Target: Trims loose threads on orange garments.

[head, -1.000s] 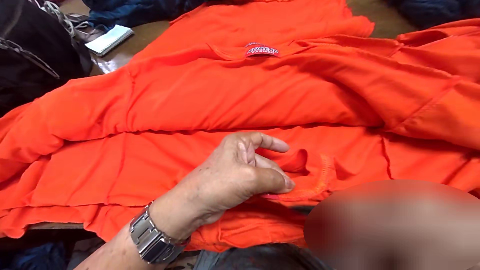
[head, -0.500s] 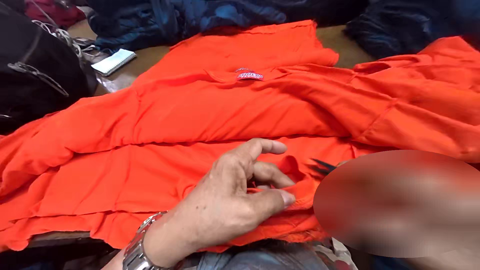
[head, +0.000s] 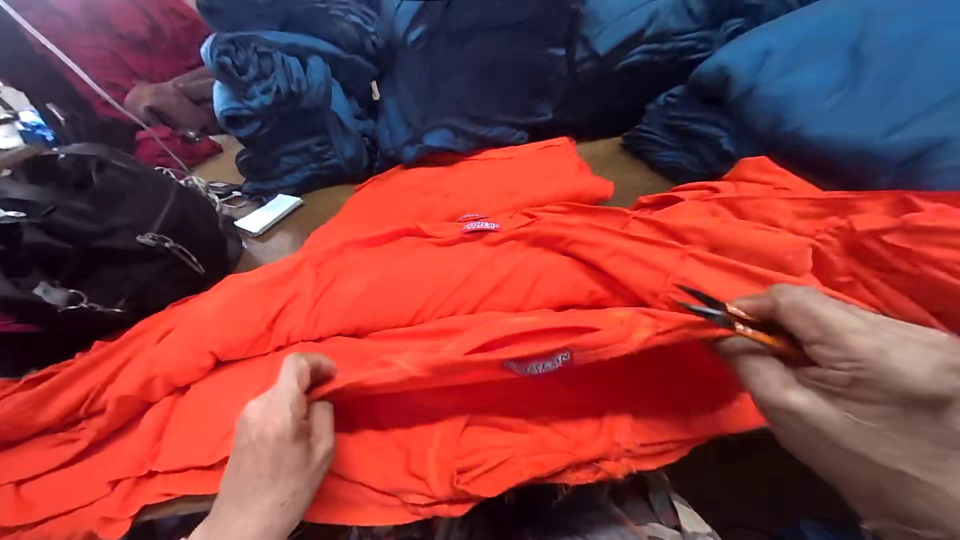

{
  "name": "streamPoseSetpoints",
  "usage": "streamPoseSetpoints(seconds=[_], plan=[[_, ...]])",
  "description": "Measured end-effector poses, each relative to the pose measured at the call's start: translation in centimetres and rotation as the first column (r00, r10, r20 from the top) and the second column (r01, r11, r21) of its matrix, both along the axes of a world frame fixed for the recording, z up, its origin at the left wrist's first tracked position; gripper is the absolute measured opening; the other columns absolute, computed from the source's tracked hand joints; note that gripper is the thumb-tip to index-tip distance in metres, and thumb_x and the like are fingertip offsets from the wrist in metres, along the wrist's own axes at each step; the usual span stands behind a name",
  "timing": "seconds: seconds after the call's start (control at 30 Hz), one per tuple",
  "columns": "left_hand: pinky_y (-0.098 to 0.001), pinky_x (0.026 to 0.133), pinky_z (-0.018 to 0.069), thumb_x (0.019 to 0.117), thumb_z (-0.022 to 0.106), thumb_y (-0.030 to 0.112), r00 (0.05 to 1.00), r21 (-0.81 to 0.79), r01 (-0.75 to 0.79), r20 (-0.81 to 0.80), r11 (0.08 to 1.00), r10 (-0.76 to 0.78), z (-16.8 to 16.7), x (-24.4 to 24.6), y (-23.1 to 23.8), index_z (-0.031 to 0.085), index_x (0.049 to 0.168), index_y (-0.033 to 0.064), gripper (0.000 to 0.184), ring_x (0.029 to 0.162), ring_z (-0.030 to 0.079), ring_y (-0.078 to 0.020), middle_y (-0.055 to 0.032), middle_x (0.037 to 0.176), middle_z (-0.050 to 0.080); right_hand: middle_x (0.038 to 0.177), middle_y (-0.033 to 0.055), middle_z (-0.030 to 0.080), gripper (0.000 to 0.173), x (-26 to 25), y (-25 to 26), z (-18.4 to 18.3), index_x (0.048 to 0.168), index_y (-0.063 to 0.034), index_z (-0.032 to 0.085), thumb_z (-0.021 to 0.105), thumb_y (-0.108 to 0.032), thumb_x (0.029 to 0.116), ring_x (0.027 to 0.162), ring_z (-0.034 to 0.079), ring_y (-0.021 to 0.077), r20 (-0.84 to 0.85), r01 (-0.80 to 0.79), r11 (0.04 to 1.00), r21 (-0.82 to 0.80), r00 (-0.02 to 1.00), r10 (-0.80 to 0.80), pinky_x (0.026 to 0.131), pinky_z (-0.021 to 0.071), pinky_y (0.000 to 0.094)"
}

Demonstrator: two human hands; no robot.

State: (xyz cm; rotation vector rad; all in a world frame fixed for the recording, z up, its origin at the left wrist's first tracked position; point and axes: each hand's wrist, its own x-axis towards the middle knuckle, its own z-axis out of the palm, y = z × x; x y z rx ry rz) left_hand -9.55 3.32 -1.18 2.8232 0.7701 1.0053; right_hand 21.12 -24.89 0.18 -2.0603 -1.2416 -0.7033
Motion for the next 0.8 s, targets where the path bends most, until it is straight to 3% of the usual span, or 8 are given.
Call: streamPoseSetpoints(seconds=[0.1, 0.23, 0.33, 0.43, 0.53, 0.63, 0.7, 0.8], plan=[[-0.0448, 0.076, 0.0544, 0.0912, 0.054, -0.011, 0.992, -0.173, -0.052, 0.104, 0.984, 0.071, 4.7, 2.5, -0.7, 0.064, 0.104, -0.0138, 0.016, 0.082, 0.068, -0.0277, -0.0241, 0.092, 0.068, 0.079, 0.0135, 0.062, 0.022, 1.9, 2.4, 1.3, 0.100, 0.0010, 0.064, 0.055, -0.018, 0.0972, 0.063, 0.058, 0.0240, -0.049, 0.034, 0.999, 0.040, 0.998, -0.032, 0.056, 0.0459, 0.0428], [-0.0359, 0.079, 0.0577, 0.0960, 0.052, 0.000, 0.987, -0.069, 0.044, 0.160, 0.997, -0.032, 6.6, 4.2, 6.1, 0.062, 0.108, -0.0021, 0.015, 0.089, 0.068, -0.0155, -0.0122, 0.102, 0.069, 0.084, 0.0246, 0.063, 0.022, 5.4, 7.6, 4.2, 0.102, 0.0071, 0.063, 0.058, -0.014, 0.0987, 0.070, 0.060, 0.0368, -0.053, 0.037, 0.998, 0.055, 0.998, -0.034, 0.063, 0.0453, 0.0555], [-0.0374, 0.079, 0.0547, 0.0938, 0.054, -0.002, 0.976, -0.068, 0.020, 0.217, 0.997, -0.005, 7.6, 8.2, 9.8, 0.058, 0.112, -0.0073, 0.019, 0.086, 0.066, -0.0194, -0.0187, 0.100, 0.068, 0.091, 0.0335, 0.064, 0.026, 8.0, 11.7, 5.1, 0.105, 0.0106, 0.061, 0.057, -0.015, 0.0993, 0.084, 0.064, 0.0510, -0.014, 0.084, 0.996, 0.011, 0.996, -0.084, 0.072, 0.0461, 0.0666], [-0.0465, 0.086, 0.0547, 0.0939, 0.055, 0.002, 0.993, -0.134, -0.052, 0.095, 0.990, 0.065, 5.4, 11.5, 13.4, 0.056, 0.121, -0.0067, 0.028, 0.095, 0.068, -0.0286, -0.0216, 0.108, 0.068, 0.103, 0.0388, 0.065, 0.029, 10.1, 15.1, 2.2, 0.116, 0.0108, 0.060, 0.056, -0.013, 0.0997, 0.099, 0.063, 0.0618, -0.044, 0.107, 0.981, -0.163, 0.992, -0.116, 0.082, 0.0450, 0.0767], [-0.0677, 0.092, 0.0471, 0.0938, 0.060, 0.008, 0.981, -0.276, -0.194, -0.080, 0.941, 0.179, 0.6, 13.5, 15.8, 0.061, 0.121, -0.0081, 0.032, 0.108, 0.064, -0.0476, -0.0303, 0.115, 0.065, 0.091, 0.0324, 0.067, 0.027, 11.6, 16.9, -2.4, 0.116, 0.0050, 0.060, 0.055, -0.012, 0.0953, 0.087, 0.067, 0.0567, -0.119, 0.048, 0.943, -0.330, 0.989, -0.092, 0.071, 0.0482, 0.0722], [-0.0577, 0.094, 0.0482, 0.0875, 0.063, 0.004, 0.989, -0.262, -0.140, 0.013, 0.955, 0.148, -0.8, 13.9, 17.2, 0.061, 0.110, -0.0094, 0.026, 0.109, 0.062, -0.0415, -0.0293, 0.114, 0.063, 0.096, 0.0247, 0.068, 0.032, 12.6, 17.4, -2.7, 0.117, -0.0016, 0.062, 0.058, -0.015, 0.0882, 0.095, 0.067, 0.0463, -0.320, 0.011, 0.967, -0.255, 0.942, -0.096, 0.078, 0.0474, 0.0661], [-0.0561, 0.094, 0.0451, 0.0872, 0.061, 0.003, 0.990, -0.219, -0.115, 0.061, 0.969, 0.131, -0.8, 13.8, 17.4, 0.065, 0.095, -0.0084, 0.014, 0.108, 0.060, -0.0409, -0.0291, 0.109, 0.062, 0.091, 0.0166, 0.065, 0.026, 13.8, 17.1, -2.9, 0.110, -0.0045, 0.064, 0.060, -0.018, 0.0877, 0.088, 0.063, 0.0347, -0.400, -0.036, 0.987, -0.159, 0.916, -0.031, 0.076, 0.0465, 0.0579], [-0.0611, 0.100, 0.0394, 0.0885, 0.057, 0.000, 0.995, -0.097, -0.091, 0.035, 0.991, 0.095, -0.5, 13.5, 16.5, 0.073, 0.088, -0.0007, 0.016, 0.116, 0.056, -0.0454, -0.0287, 0.117, 0.061, 0.075, 0.0138, 0.061, 0.023, 12.5, 16.6, -2.4, 0.090, -0.0012, 0.063, 0.062, -0.024, 0.0902, 0.070, 0.059, 0.0288, -0.210, -0.050, 0.997, -0.064, 0.977, 0.035, 0.062, 0.0434, 0.0502]])
